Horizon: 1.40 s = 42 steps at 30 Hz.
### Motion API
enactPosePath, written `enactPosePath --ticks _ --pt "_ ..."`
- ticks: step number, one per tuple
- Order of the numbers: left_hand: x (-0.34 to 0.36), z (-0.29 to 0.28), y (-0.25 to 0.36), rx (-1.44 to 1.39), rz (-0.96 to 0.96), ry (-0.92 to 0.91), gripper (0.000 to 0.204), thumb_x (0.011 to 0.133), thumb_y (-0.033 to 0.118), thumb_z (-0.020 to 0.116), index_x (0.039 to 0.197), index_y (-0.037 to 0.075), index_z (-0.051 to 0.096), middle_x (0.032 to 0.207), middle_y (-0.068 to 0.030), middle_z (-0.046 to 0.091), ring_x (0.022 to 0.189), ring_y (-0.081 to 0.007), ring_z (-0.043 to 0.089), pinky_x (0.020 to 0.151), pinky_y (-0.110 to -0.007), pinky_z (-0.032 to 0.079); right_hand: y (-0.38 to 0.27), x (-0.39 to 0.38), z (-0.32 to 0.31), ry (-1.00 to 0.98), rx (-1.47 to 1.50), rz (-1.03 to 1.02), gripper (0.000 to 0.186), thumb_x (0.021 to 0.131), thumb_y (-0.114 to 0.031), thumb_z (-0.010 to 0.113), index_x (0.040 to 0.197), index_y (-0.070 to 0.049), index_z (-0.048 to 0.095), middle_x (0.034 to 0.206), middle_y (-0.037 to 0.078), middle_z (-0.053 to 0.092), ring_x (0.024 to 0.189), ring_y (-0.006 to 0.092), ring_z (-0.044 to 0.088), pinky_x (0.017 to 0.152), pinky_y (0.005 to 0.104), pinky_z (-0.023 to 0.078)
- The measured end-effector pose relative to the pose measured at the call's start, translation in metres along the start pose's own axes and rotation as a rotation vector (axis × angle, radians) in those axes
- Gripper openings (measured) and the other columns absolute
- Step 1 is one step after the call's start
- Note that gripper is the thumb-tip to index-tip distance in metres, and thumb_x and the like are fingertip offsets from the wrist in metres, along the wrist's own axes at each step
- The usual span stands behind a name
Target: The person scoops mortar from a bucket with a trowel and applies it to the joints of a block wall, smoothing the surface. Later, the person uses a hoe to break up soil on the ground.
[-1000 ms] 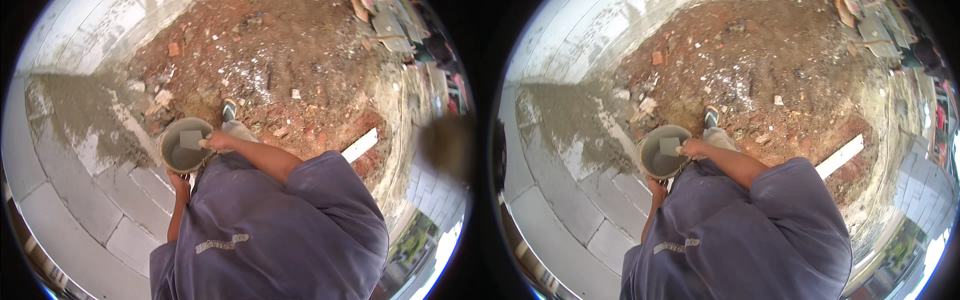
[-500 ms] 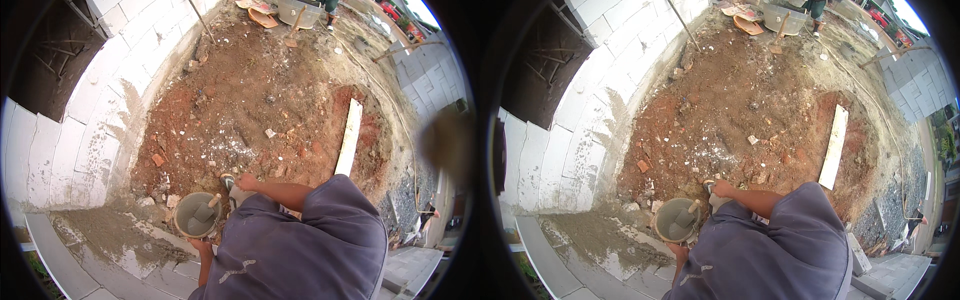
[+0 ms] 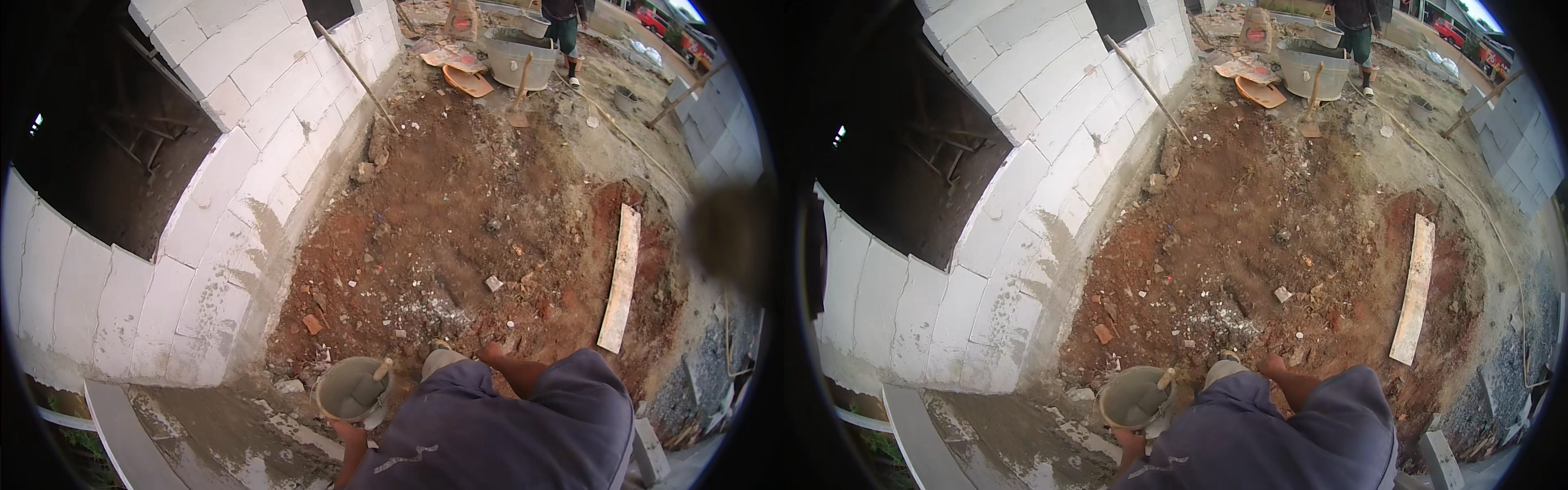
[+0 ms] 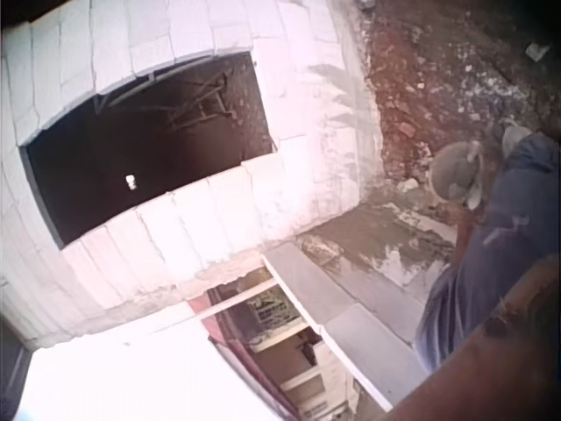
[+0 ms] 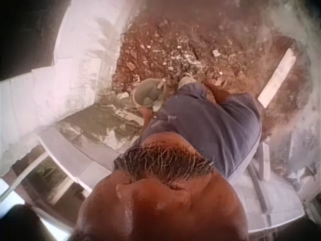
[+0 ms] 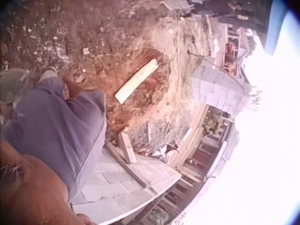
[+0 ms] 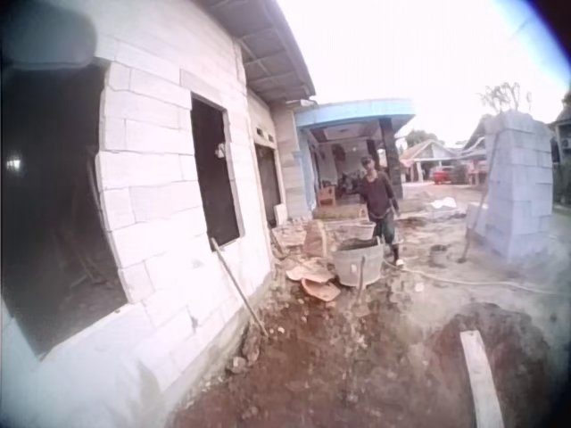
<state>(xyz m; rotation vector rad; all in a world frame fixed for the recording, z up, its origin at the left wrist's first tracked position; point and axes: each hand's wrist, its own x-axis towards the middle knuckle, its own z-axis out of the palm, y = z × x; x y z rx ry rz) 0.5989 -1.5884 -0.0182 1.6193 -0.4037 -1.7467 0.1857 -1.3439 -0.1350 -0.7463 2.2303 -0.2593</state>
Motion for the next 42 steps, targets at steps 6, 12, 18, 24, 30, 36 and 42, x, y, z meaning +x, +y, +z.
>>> enactPosePath --ticks 6,12,18,24,30,36,42 --pt "0.063 0.069 0.035 0.202 0.189 -0.223 0.066 0.101 0.056 0.031 0.152 0.014 0.033 0.157 -0.0115 0.03 0.141 -0.0301 0.036 0.112 -0.051 0.039 -0.025 0.077 -0.059 0.168 0.324 0.117 0.034 0.088 -0.029 0.062 0.103 0.001 0.072 0.086 0.022 0.072 0.082 0.032 0.073 0.076 0.0445 0.058" --pt "0.091 0.206 0.08 -0.012 0.024 0.051 0.063 0.103 0.053 0.03 0.152 0.014 0.035 0.158 -0.0116 0.032 0.145 -0.0309 0.032 0.115 -0.056 0.032 -0.05 0.09 -0.169 -0.005 0.762 0.316 0.031 0.089 -0.021 0.064 0.102 0.008 0.067 0.087 0.018 0.07 0.08 0.0246 0.071 0.068 0.0388 0.056" --pt "0.132 0.33 0.095 0.025 0.044 -0.053 0.064 0.103 0.055 0.025 0.155 0.017 0.033 0.16 -0.0091 0.029 0.147 -0.0297 0.029 0.117 -0.055 0.028 -0.048 0.11 -0.197 0.128 1.055 0.332 0.025 0.093 -0.019 0.063 0.103 0.004 0.066 0.086 0.015 0.069 0.071 0.0235 0.068 0.063 0.0366 0.056" --pt "0.194 0.433 0.098 -0.011 0.016 -0.094 0.058 0.102 0.052 0.031 0.15 0.02 0.039 0.157 -0.0063 0.033 0.142 -0.0286 0.035 0.114 -0.056 0.031 -0.052 0.212 -0.257 0.066 1.152 0.316 0.021 0.094 -0.016 0.061 0.102 0.002 0.064 0.086 0.015 0.067 0.067 0.023 0.064 0.06 0.0367 0.055" --pt "0.241 0.588 0.113 0.077 -0.067 -0.095 0.063 0.104 0.054 0.028 0.153 0.015 0.035 0.158 -0.0091 0.032 0.144 -0.0301 0.033 0.116 -0.052 0.03 -0.075 0.365 -0.418 0.151 1.172 0.25 0.022 0.094 -0.02 0.061 0.097 0.002 0.063 0.078 0.011 0.065 0.065 0.0192 0.063 0.058 0.0344 0.053" --pt "0.247 0.727 0.146 0.202 -0.103 -0.089 0.065 0.104 0.054 0.035 0.152 0.01 0.036 0.156 -0.0105 0.036 0.141 -0.032 0.039 0.112 -0.052 0.038 -0.113 0.435 -0.563 0.31 1.105 0.26 0.025 0.093 -0.022 0.061 0.094 0.003 0.063 0.077 0.009 0.065 0.067 0.0191 0.063 0.061 0.0331 0.051" --pt "0.213 0.905 0.153 0.223 -0.095 -0.203 0.066 0.103 0.055 0.04 0.151 0.009 0.038 0.154 -0.0129 0.04 0.14 -0.034 0.041 0.112 -0.054 0.039 -0.177 0.452 -0.654 0.426 0.606 -0.082 0.031 0.091 -0.03 0.062 0.097 0.0 0.069 0.079 0.011 0.067 0.073 0.0205 0.064 0.068 0.0374 0.05"
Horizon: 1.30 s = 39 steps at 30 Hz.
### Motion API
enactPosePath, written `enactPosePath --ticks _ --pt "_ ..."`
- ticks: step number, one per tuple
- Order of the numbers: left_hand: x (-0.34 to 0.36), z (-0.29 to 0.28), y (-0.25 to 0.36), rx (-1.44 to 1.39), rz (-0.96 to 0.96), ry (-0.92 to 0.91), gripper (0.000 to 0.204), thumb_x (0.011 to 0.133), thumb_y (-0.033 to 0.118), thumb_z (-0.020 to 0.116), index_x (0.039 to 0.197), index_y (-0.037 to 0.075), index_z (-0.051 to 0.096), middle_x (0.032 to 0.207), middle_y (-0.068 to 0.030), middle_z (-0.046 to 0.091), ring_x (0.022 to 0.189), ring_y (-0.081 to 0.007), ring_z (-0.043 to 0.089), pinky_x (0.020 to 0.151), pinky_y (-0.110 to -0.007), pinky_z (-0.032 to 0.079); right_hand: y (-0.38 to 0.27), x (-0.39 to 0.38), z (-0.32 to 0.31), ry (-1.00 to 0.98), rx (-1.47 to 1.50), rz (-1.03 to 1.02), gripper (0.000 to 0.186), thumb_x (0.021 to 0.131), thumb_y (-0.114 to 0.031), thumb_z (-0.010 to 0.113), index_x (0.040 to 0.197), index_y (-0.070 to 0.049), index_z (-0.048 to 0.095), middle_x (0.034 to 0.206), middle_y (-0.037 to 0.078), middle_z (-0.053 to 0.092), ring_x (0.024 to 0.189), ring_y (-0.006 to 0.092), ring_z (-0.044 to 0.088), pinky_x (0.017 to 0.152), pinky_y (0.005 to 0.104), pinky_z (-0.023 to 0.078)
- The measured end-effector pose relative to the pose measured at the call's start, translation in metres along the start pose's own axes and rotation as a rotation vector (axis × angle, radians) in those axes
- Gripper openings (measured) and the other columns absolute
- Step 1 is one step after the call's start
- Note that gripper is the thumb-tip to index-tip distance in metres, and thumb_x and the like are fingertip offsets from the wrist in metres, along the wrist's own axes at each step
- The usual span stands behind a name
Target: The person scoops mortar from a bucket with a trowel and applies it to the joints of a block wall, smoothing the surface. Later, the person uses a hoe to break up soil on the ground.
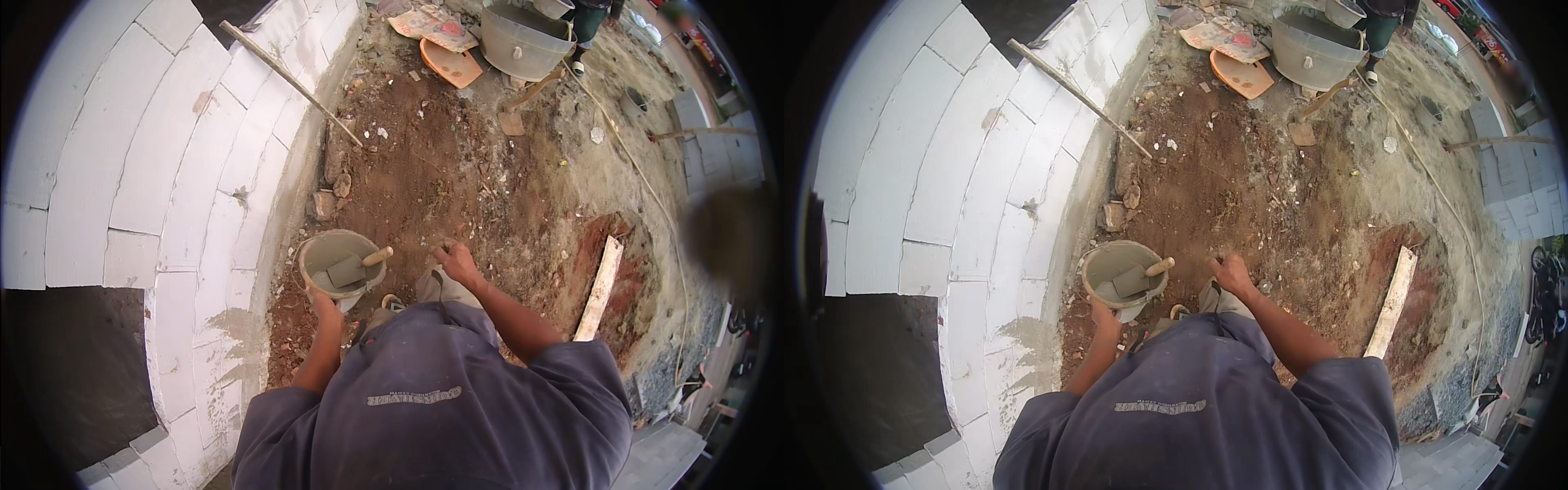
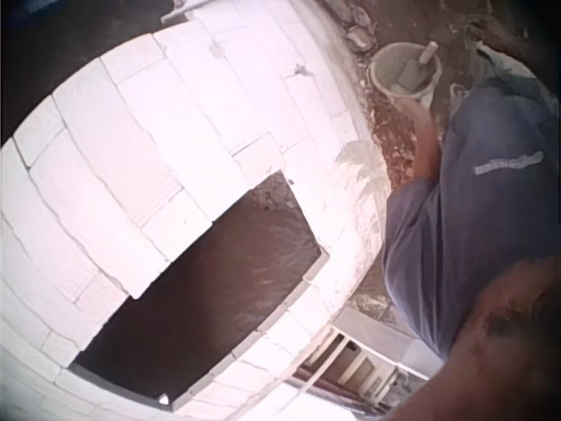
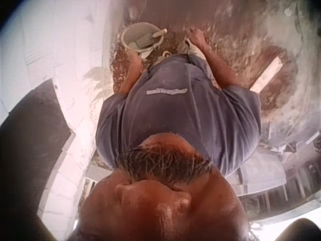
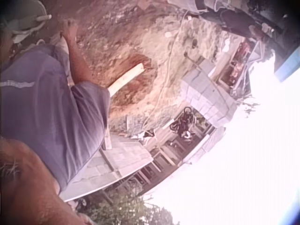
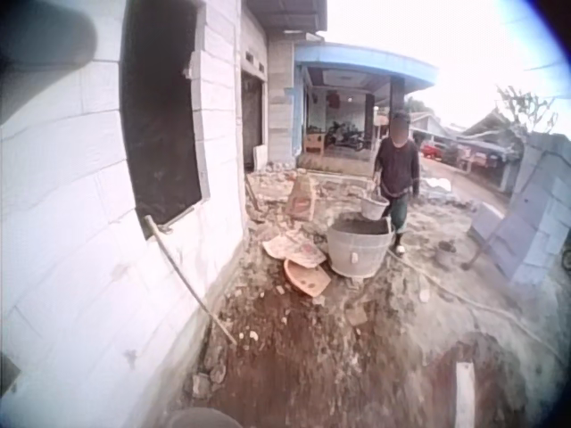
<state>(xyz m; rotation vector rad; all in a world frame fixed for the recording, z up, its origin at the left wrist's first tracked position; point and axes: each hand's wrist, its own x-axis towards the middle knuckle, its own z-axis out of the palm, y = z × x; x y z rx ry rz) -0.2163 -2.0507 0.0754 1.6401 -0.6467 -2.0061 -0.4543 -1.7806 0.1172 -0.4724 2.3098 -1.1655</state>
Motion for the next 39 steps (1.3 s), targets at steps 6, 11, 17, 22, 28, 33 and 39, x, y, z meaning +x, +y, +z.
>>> enactPosePath --ticks 6,11,17,22,28,33,39 --pt "0.015 0.18 0.016 0.095 0.004 0.022 0.066 0.102 0.053 0.047 0.141 0.0 0.046 0.14 -0.0173 0.049 0.126 -0.0321 0.052 0.106 -0.051 0.045 -0.129 0.133 0.001 -0.319 0.064 -0.158 0.047 0.091 -0.043 0.062 0.103 0.002 0.07 0.092 0.021 0.07 0.086 0.0339 0.068 0.078 0.044 0.05" --pt "0.019 0.298 0.033 0.045 0.018 -0.148 0.048 0.099 0.042 0.06 0.123 0.001 0.053 0.11 -0.0107 0.053 0.108 -0.0261 0.057 0.098 -0.046 0.05 -0.179 0.266 0.022 -0.471 -0.156 -0.255 0.056 0.09 -0.047 0.063 0.105 0.007 0.069 0.103 0.03 0.069 0.097 0.0454 0.066 0.084 0.0489 0.049" --pt "0.049 0.399 0.034 0.137 0.046 -0.38 0.043 0.092 0.037 0.07 0.115 0.004 0.054 0.109 -0.0087 0.05 0.109 -0.0253 0.052 0.109 -0.052 0.037 -0.202 0.368 -0.004 -0.553 0.309 0.032 0.043 0.09 -0.039 0.065 0.097 0.003 0.068 0.086 0.016 0.07 0.077 0.0278 0.068 0.066 0.0384 0.052" --pt "0.062 0.451 0.08 0.385 0.017 -0.455 0.057 0.088 0.041 0.073 0.123 0.003 0.052 0.118 -0.0121 0.05 0.113 -0.0279 0.05 0.111 -0.053 0.033 -0.221 0.432 -0.072 -0.303 0.592 0.223 0.032 0.094 -0.032 0.064 0.093 0.0 0.064 0.073 0.008 0.062 0.06 0.0187 0.058 0.055 0.036 0.048" --pt "0.118 0.444 0.175 0.56 0.169 -0.207 0.05 0.088 0.043 0.074 0.109 0.0 0.062 0.103 -0.0135 0.065 0.102 -0.021 0.064 0.083 -0.037 0.049 -0.204 0.542 -0.121 -0.2 0.692 0.439 0.028 0.101 -0.026 0.055 0.098 0.001 0.06 0.069 0.007 0.057 0.058 0.0191 0.057 0.054 0.035 0.046" --pt "0.155 0.479 0.305 0.547 0.667 0.042 0.042 0.092 0.037 0.071 0.107 -0.002 0.064 0.09 -0.0112 0.069 0.083 -0.0179 0.066 0.077 -0.03 0.049 -0.203 0.632 -0.101 -0.27 0.29 0.383 0.034 0.099 -0.036 0.058 0.103 -0.003 0.063 0.079 0.008 0.068 0.068 0.0189 0.063 0.062 0.0375 0.046" --pt "0.201 0.558 0.441 0.498 0.988 0.293 0.076 0.086 0.041 0.078 0.134 -0.01 0.046 0.133 -0.025 0.054 0.12 -0.031 0.056 0.101 -0.042 0.046 -0.03 0.834 -0.082 -0.423 -0.48 -0.14 0.041 0.096 -0.037 0.062 0.125 -0.007 0.061 0.105 0.003 0.07 0.095 0.019 0.065 0.087 0.0474 0.049"
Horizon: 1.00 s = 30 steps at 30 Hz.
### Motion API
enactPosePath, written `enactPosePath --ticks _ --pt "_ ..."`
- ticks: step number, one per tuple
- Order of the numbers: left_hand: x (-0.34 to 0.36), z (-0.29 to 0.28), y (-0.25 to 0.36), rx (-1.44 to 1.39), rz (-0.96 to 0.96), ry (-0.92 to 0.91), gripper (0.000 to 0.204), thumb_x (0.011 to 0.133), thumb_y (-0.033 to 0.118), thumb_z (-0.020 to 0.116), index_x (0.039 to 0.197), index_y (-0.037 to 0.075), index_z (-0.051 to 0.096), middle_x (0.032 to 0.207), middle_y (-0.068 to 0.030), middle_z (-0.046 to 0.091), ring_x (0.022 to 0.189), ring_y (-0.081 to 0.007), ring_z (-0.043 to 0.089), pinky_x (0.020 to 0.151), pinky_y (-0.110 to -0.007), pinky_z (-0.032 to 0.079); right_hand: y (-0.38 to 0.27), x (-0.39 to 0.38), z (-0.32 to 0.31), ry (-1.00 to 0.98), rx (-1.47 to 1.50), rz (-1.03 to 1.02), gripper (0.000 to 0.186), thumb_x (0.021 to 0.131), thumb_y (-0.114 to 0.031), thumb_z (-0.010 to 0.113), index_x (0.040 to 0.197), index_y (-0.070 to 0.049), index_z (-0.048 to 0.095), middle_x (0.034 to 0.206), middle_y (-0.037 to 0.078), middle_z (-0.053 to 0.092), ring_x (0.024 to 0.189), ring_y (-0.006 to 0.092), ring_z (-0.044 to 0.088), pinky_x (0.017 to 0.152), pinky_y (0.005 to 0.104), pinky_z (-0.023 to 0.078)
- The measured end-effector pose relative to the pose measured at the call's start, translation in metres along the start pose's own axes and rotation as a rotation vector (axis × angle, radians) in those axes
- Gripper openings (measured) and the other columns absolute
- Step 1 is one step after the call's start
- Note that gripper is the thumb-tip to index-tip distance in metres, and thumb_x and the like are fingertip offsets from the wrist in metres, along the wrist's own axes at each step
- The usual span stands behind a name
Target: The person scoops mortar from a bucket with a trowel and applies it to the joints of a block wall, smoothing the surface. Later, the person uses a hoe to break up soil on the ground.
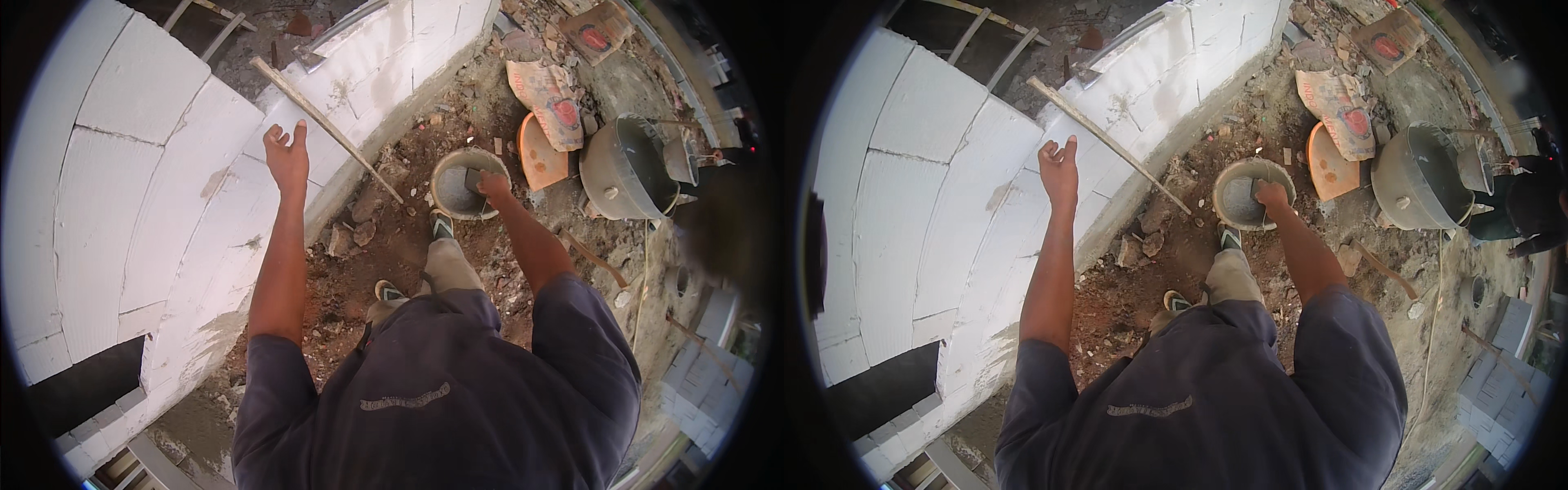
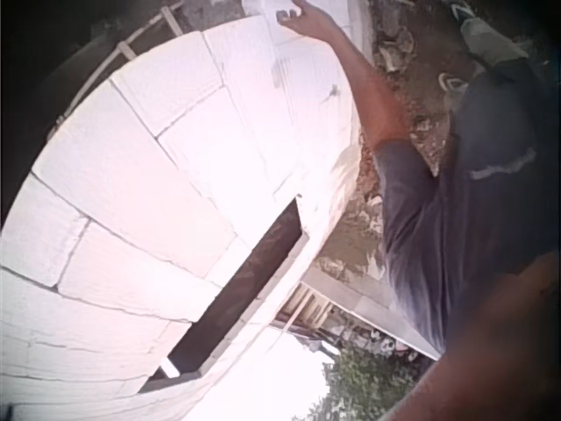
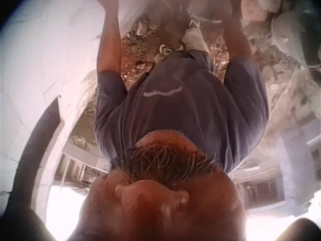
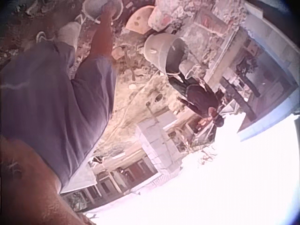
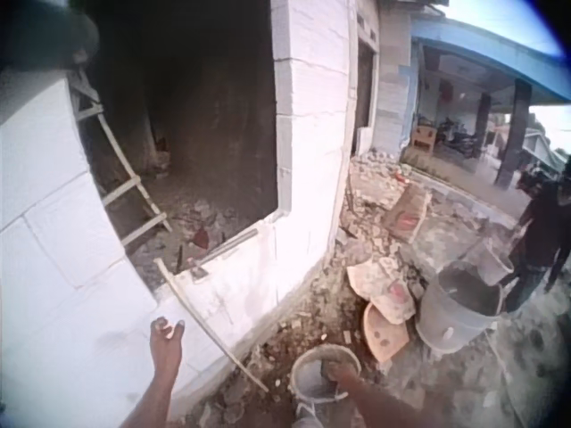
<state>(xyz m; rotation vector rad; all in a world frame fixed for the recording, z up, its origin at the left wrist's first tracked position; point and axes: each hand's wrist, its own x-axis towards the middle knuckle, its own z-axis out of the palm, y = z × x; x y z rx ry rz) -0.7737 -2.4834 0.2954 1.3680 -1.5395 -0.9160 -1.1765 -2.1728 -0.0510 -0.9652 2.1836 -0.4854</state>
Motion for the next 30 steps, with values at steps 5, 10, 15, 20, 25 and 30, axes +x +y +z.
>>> enactPosePath --ticks 5,10,15,20,25,30 --pt "0.074 0.042 -0.006 -0.005 -0.022 0.141 0.093 0.082 0.034 0.084 0.142 -0.013 0.033 0.149 -0.0301 0.037 0.141 -0.0347 0.038 0.112 -0.043 0.037 -0.063 0.045 -0.038 -0.089 -0.052 0.351 0.039 0.099 -0.031 0.059 0.129 -0.005 0.059 0.113 0.009 0.067 0.099 0.0263 0.065 0.084 0.0459 0.052" --pt "0.105 0.075 -0.01 -0.033 0.028 0.171 0.048 0.092 0.026 0.076 0.115 -0.005 0.047 0.102 -0.01 0.06 0.095 -0.0163 0.054 0.087 -0.029 0.044 -0.019 0.128 -0.03 -0.275 -0.505 0.251 0.044 0.1 -0.033 0.057 0.13 -0.002 0.057 0.123 0.016 0.063 0.104 0.0318 0.063 0.085 0.046 0.053" --pt "0.109 0.074 -0.01 0.132 -0.054 0.235 0.03 0.099 0.029 0.067 0.103 0.003 0.051 0.091 -0.0052 0.065 0.084 -0.012 0.051 0.085 -0.026 0.041 -0.001 0.171 -0.021 -0.436 -0.337 0.321 0.064 0.098 -0.039 0.059 0.145 0.001 0.043 0.131 0.02 0.059 0.115 0.037 0.059 0.088 0.0483 0.053" --pt "0.11 0.074 -0.011 0.187 -0.031 0.183 0.033 0.102 0.027 0.062 0.115 -0.002 0.054 0.119 -0.0172 0.07 0.101 -0.0133 0.061 0.094 -0.027 0.044 -0.074 0.179 -0.032 -0.065 0.122 0.361 0.057 0.096 -0.032 0.06 0.14 0.001 0.046 0.135 0.023 0.056 0.123 0.04 0.055 0.101 0.0478 0.046" --pt "0.099 0.073 -0.003 0.177 -0.012 0.188 0.035 0.102 0.025 0.063 0.123 -0.003 0.057 0.096 -0.0053 0.067 0.082 -0.0092 0.053 0.077 -0.022 0.042 -0.334 0.175 -0.147 0.422 0.334 -0.765 0.044 0.09 -0.013 0.065 0.132 -0.006 0.053 0.127 0.019 0.056 0.121 0.0377 0.051 0.103 0.0479 0.041" --pt "0.101 0.069 -0.01 0.089 0.039 0.177 0.031 0.102 0.022 0.062 0.114 -0.004 0.051 0.093 -0.0069 0.068 0.076 -0.007 0.049 0.069 -0.022 0.041 -0.482 0.216 -0.194 0.55 -0.259 -1.169 0.051 0.092 -0.03 0.065 0.139 -0.012 0.052 0.143 0.012 0.049 0.136 0.0323 0.04 0.114 0.0524 0.029"
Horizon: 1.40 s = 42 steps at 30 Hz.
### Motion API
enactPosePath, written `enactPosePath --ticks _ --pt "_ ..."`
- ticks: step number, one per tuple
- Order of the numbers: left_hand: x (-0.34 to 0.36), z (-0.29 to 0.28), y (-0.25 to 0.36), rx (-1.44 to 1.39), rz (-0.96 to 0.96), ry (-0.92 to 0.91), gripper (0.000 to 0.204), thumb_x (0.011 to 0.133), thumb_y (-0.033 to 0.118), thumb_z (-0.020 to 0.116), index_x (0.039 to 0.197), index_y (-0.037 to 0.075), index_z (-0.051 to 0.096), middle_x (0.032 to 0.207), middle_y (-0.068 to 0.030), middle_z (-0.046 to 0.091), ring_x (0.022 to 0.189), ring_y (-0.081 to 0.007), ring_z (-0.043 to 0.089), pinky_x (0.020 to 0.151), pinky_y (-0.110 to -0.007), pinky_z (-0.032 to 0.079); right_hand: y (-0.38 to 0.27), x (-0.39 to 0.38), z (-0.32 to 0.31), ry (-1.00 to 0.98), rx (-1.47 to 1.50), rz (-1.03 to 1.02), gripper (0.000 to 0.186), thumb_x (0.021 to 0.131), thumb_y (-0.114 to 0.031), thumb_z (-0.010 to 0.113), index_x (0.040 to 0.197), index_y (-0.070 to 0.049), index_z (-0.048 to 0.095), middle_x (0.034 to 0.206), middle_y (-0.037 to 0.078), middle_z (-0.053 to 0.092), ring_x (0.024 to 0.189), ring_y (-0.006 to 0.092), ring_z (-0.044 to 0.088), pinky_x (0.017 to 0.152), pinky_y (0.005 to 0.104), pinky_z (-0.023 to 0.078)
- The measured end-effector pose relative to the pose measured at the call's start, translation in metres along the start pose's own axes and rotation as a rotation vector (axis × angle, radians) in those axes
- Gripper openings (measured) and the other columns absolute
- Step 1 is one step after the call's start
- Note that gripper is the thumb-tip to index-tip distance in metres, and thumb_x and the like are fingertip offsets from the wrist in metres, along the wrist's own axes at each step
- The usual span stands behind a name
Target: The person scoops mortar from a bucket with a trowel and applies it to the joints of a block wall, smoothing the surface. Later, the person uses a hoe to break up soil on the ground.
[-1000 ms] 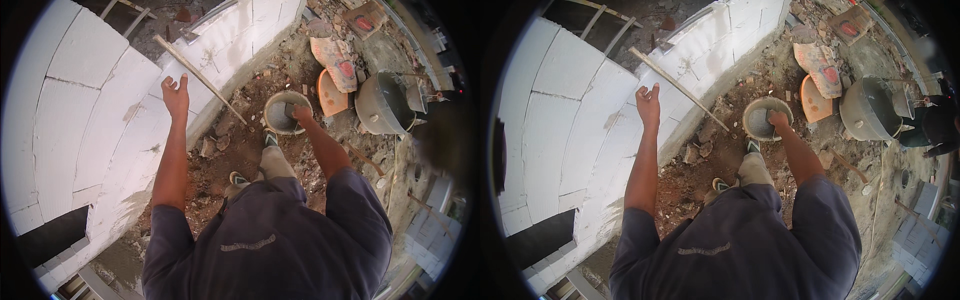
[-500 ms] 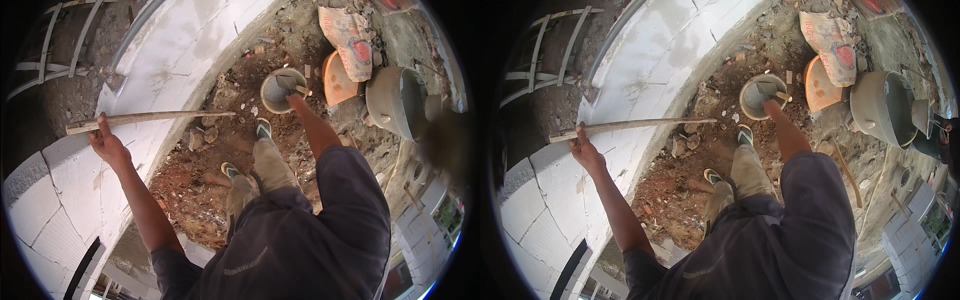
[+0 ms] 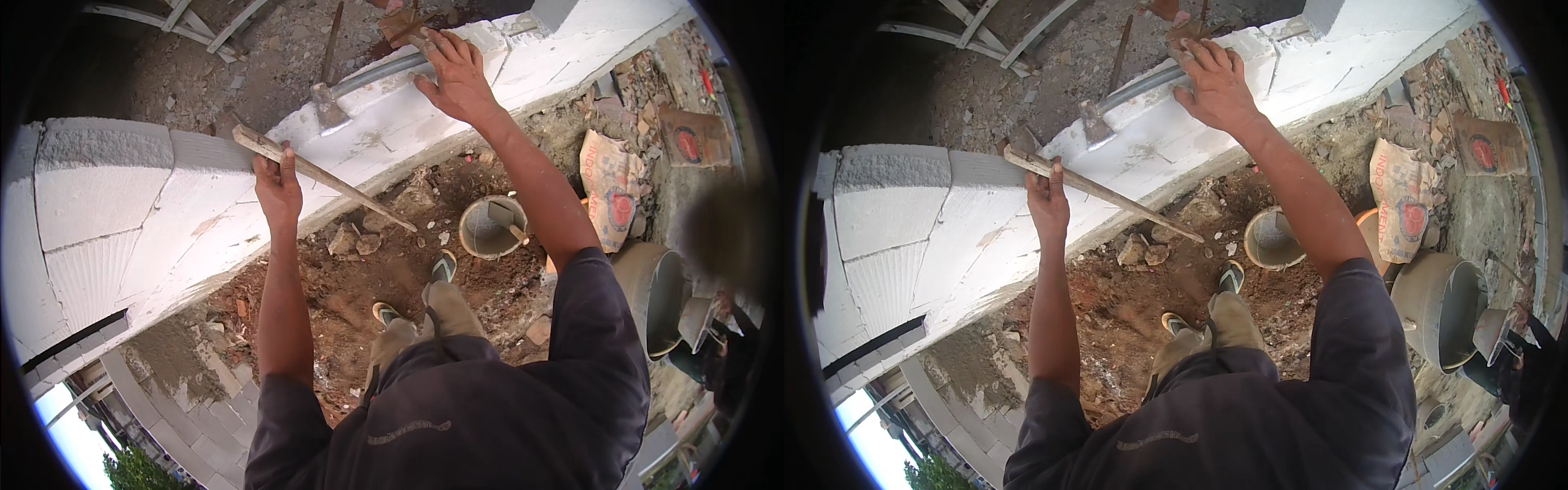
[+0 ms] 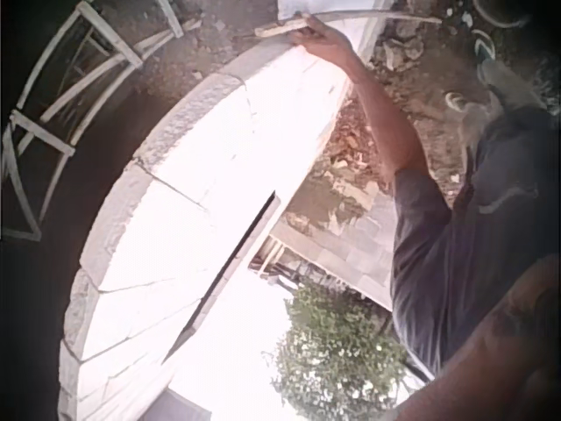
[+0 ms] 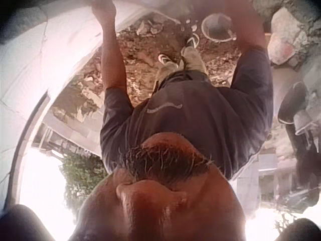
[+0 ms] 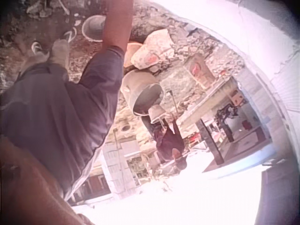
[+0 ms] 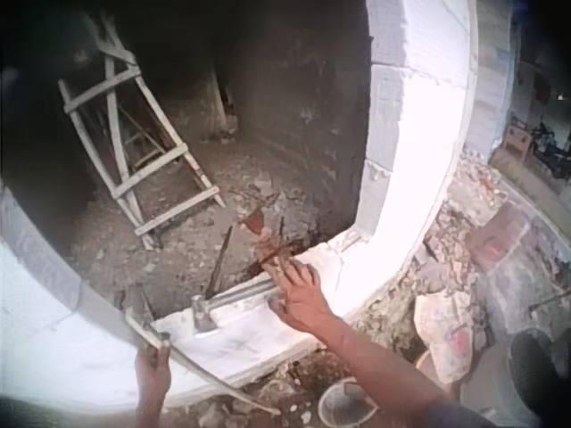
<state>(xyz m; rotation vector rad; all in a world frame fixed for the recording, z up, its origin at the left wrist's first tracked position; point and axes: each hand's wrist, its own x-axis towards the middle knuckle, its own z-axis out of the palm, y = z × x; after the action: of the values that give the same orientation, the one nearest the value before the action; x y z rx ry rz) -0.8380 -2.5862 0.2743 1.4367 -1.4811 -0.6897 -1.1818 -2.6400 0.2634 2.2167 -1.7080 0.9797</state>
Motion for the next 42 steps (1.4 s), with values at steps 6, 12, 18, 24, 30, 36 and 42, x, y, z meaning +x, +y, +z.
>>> enactPosePath --ticks 6,12,18,24,30,36,42 --pt "-0.008 -0.018 -0.002 -0.192 -0.039 -0.006 0.026 0.1 0.016 0.063 0.113 -0.003 0.051 0.117 -0.0193 0.069 0.11 -0.0173 0.063 0.083 -0.028 0.05 -0.019 0.046 0.001 -0.496 -0.109 -0.008 0.044 0.098 -0.037 0.059 0.133 -0.012 0.058 0.134 0.011 0.052 0.132 0.0281 0.043 0.11 0.0568 0.028" --pt "-0.155 -0.104 0.005 -0.349 -0.104 0.226 0.018 0.1 0.01 0.05 0.114 -0.002 0.052 0.108 -0.0132 0.065 0.1 -0.0193 0.06 0.091 -0.036 0.048 -0.066 0.002 -0.019 -0.461 -0.181 0.052 0.035 0.099 -0.034 0.056 0.116 -0.004 0.061 0.108 0.015 0.064 0.096 0.0351 0.066 0.08 0.0494 0.053" --pt "-0.321 -0.26 -0.019 -0.555 -0.355 1.115 0.014 0.1 0.017 0.055 0.098 0.003 0.052 0.078 -0.0081 0.06 0.071 -0.0184 0.062 0.067 -0.037 0.054 -0.158 -0.145 -0.036 -0.379 0.271 0.454 0.037 0.1 -0.035 0.06 0.091 0.001 0.062 0.06 0.009 0.049 0.054 0.0217 0.047 0.054 0.0407 0.039" --pt "-0.44 -0.457 0.025 -0.477 -0.16 1.435 0.024 0.092 0.016 0.071 0.078 0.006 0.054 0.061 -0.0046 0.055 0.053 -0.0135 0.055 0.052 -0.033 0.05 -0.325 -0.284 -0.007 -0.647 0.612 0.561 0.036 0.093 -0.033 0.068 0.078 -0.002 0.058 0.058 -0.002 0.045 0.049 0.0121 0.041 0.047 0.0318 0.034" --pt "-0.535 -0.571 0.01 0.054 -0.083 1.114 0.028 0.084 0.007 0.076 0.068 0.007 0.054 0.055 -0.0016 0.056 0.047 -0.0077 0.053 0.041 -0.028 0.038 -0.49 -0.358 0.058 -1.025 0.576 0.515 0.036 0.087 -0.033 0.073 0.074 -0.003 0.058 0.058 0.0 0.046 0.054 0.0144 0.046 0.052 0.0353 0.037" --pt "-0.575 -0.651 -0.045 0.501 0.185 0.627 0.02 0.069 0.01 0.076 0.071 0.007 0.056 0.061 -0.0069 0.054 0.052 -0.0282 0.055 0.049 -0.038 0.044 -0.69 -0.365 0.073 -1.228 0.719 0.36 0.034 0.088 -0.033 0.073 0.075 -0.007 0.056 0.059 0.0 0.046 0.049 0.012 0.044 0.048 0.0343 0.037" --pt "-0.591 -0.723 -0.136 0.521 0.164 0.265 0.032 0.055 0.018 0.075 0.083 0.01 0.061 0.07 -0.0061 0.061 0.066 -0.0304 0.063 0.056 -0.043 0.05 -0.83 -0.386 0.074 -1.456 0.771 0.543 0.036 0.091 -0.036 0.072 0.078 -0.01 0.051 0.057 -0.002 0.044 0.045 0.0109 0.044 0.042 0.0294 0.035"
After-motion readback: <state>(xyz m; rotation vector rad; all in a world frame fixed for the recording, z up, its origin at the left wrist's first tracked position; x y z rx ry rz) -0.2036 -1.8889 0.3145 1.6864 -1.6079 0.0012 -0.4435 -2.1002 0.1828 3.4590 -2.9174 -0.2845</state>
